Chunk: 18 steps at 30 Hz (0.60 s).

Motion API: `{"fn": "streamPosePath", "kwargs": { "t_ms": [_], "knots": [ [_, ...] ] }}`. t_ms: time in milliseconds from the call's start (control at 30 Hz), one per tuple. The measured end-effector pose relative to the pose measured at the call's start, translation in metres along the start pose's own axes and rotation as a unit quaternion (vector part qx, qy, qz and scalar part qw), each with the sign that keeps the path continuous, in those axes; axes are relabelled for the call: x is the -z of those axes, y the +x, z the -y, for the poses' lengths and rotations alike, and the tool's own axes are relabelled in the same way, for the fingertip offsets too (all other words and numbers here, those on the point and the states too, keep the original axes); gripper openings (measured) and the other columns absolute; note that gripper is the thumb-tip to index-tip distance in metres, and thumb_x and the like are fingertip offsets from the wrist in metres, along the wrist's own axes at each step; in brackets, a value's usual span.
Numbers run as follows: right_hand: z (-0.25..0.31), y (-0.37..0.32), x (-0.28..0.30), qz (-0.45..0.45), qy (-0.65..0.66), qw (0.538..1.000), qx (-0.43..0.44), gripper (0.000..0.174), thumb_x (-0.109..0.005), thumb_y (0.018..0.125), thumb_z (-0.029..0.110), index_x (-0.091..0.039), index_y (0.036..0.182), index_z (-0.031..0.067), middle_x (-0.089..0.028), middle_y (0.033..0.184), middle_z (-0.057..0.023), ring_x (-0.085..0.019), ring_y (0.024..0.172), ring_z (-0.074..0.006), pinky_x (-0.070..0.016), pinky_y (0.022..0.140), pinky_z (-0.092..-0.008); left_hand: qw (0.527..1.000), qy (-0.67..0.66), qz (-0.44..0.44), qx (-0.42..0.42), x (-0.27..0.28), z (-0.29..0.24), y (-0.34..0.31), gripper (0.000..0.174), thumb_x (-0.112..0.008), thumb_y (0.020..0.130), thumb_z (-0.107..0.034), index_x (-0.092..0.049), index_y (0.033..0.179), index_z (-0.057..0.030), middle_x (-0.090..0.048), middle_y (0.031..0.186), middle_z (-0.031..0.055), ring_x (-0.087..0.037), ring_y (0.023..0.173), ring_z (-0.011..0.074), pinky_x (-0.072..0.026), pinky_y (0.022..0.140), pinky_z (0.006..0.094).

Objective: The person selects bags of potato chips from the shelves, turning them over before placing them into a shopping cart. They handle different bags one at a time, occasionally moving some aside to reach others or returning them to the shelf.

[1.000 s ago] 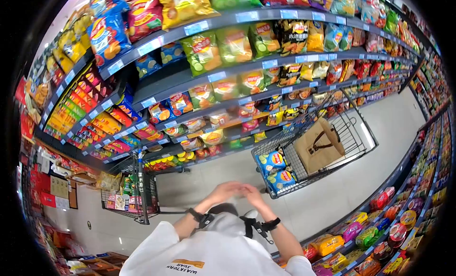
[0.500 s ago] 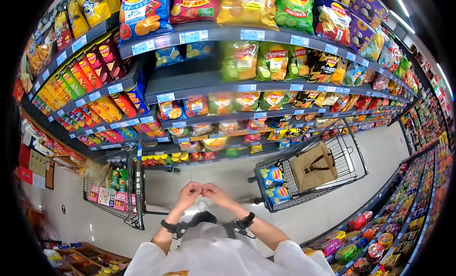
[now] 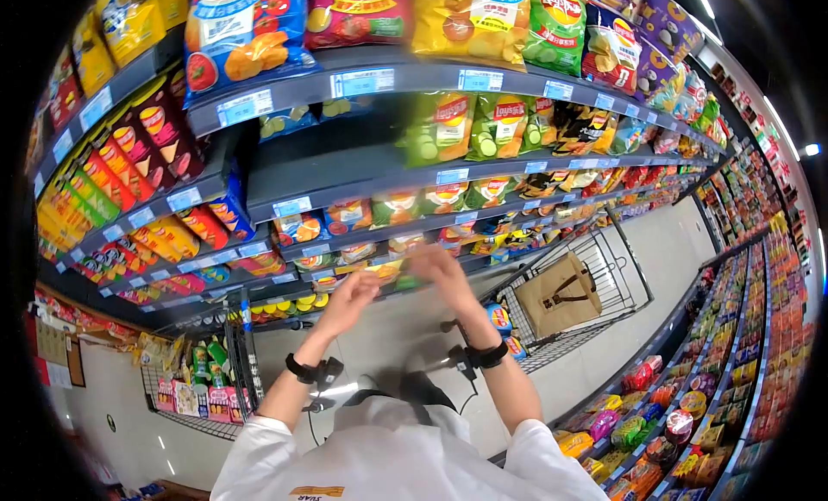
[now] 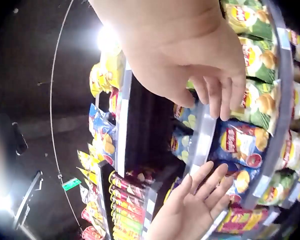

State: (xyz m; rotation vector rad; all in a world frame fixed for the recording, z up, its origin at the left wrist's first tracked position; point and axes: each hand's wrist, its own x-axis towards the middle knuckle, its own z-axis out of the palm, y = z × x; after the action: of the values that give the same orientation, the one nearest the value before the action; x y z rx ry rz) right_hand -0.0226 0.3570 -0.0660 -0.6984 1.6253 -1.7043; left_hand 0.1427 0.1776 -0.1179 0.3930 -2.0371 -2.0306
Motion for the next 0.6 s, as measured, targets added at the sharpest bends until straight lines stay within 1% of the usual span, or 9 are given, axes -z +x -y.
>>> {"fn": "streamPosePath", "kwargs": {
  "t_ms": [33,133,167,267,300,400,467,533,600],
  "knots": [
    [0.012,0.010,0.008,-0.017,-0.005,1.000,0.020,0.039,-0.057,0.099,0.020,-0.051,0.132,0.0014,-0.061,0.122,-0.0092,-0.059,0.114,-0.0186,-0.0460,0.099,-0.0322,1.000,0.001,0.016,-0.006,0.001,-0.016,0.011,0.034,-0.061,0.096,-0.016,-0.052,0.126,-0.0038,-0.066,0.114,0.0095,-0.063,0.105,0.0167,-0.0488,0.091,0.0311],
    [0.040,0.042,0.035,-0.062,-0.021,0.996,0.065,0.039,-0.056,0.100,0.020,-0.050,0.133,0.0015,-0.060,0.124,-0.0094,-0.059,0.116,-0.0195,-0.0455,0.099,-0.0331,0.996,-0.065,-0.012,-0.064,-0.008,-0.036,0.051,0.040,-0.061,0.096,-0.016,-0.047,0.132,-0.0044,-0.063,0.119,0.0096,-0.060,0.111,0.0172,-0.0476,0.095,0.0319],
    [0.047,0.053,0.043,-0.075,-0.025,0.994,0.078,0.040,-0.055,0.100,0.021,-0.049,0.134,0.0016,-0.060,0.125,-0.0094,-0.058,0.117,-0.0199,-0.0452,0.099,-0.0335,0.993,-0.083,-0.006,-0.085,-0.011,-0.044,0.062,0.047,-0.061,0.096,-0.015,-0.041,0.137,-0.0047,-0.058,0.129,0.0110,-0.056,0.118,0.0188,-0.0458,0.099,0.0328],
    [0.065,0.084,0.064,-0.105,-0.051,0.985,0.130,0.042,-0.054,0.101,0.022,-0.046,0.137,0.0020,-0.057,0.132,-0.0109,-0.052,0.125,-0.0214,-0.0431,0.101,-0.0342,0.994,-0.068,-0.013,-0.086,-0.025,-0.078,0.089,0.052,-0.056,0.097,-0.011,-0.034,0.143,-0.0035,-0.048,0.140,0.0147,-0.047,0.131,0.0245,-0.0381,0.107,0.0364],
    [0.063,0.098,0.073,-0.110,-0.050,0.980,0.160,0.042,-0.054,0.100,0.018,-0.045,0.138,0.0015,-0.055,0.134,-0.0124,-0.050,0.128,-0.0209,-0.0422,0.101,-0.0332,0.991,-0.084,-0.008,-0.099,-0.028,-0.079,0.103,0.056,-0.058,0.096,-0.011,-0.031,0.145,-0.0043,-0.044,0.144,0.0154,-0.041,0.136,0.0255,-0.0365,0.109,0.0390],
    [0.066,0.128,0.090,-0.151,-0.105,0.958,0.218,0.042,-0.056,0.097,0.013,-0.045,0.135,-0.0017,-0.056,0.132,-0.0158,-0.053,0.125,-0.0214,-0.0432,0.101,-0.0335,0.990,-0.001,-0.060,-0.128,-0.038,-0.089,0.143,0.059,-0.060,0.095,-0.011,-0.031,0.146,-0.0050,-0.042,0.145,0.0159,-0.039,0.137,0.0261,-0.0356,0.109,0.0410],
    [0.064,0.145,0.097,-0.173,-0.105,0.952,0.231,0.045,-0.058,0.095,0.012,-0.044,0.136,-0.0028,-0.053,0.135,-0.0195,-0.051,0.127,-0.0271,-0.0440,0.102,-0.0377,0.980,0.084,-0.108,-0.142,-0.043,-0.093,0.170,0.065,-0.066,0.091,-0.013,-0.031,0.146,-0.0040,-0.042,0.144,0.0177,-0.040,0.136,0.0277,-0.0355,0.109,0.0422],
    [0.071,0.158,0.104,-0.180,-0.198,0.932,0.245,0.049,-0.058,0.096,0.011,-0.041,0.139,-0.0016,-0.050,0.139,-0.0182,-0.047,0.132,-0.0269,-0.0414,0.105,-0.0391,0.965,0.132,-0.153,-0.167,-0.049,-0.099,0.199,0.070,-0.071,0.086,-0.015,-0.035,0.144,-0.0024,-0.045,0.141,0.0196,-0.043,0.133,0.0286,-0.0369,0.108,0.0423],
    [0.073,0.162,0.107,-0.188,-0.217,0.927,0.239,0.054,-0.060,0.094,0.013,-0.040,0.141,-0.0025,-0.048,0.140,-0.0222,-0.047,0.132,-0.0321,-0.0400,0.107,-0.0412,0.951,0.177,-0.187,-0.173,-0.056,-0.101,0.222,0.076,-0.075,0.082,-0.016,-0.033,0.143,-0.0010,-0.046,0.139,0.0197,-0.045,0.131,0.0302,-0.0381,0.107,0.0421]
  ]
}}
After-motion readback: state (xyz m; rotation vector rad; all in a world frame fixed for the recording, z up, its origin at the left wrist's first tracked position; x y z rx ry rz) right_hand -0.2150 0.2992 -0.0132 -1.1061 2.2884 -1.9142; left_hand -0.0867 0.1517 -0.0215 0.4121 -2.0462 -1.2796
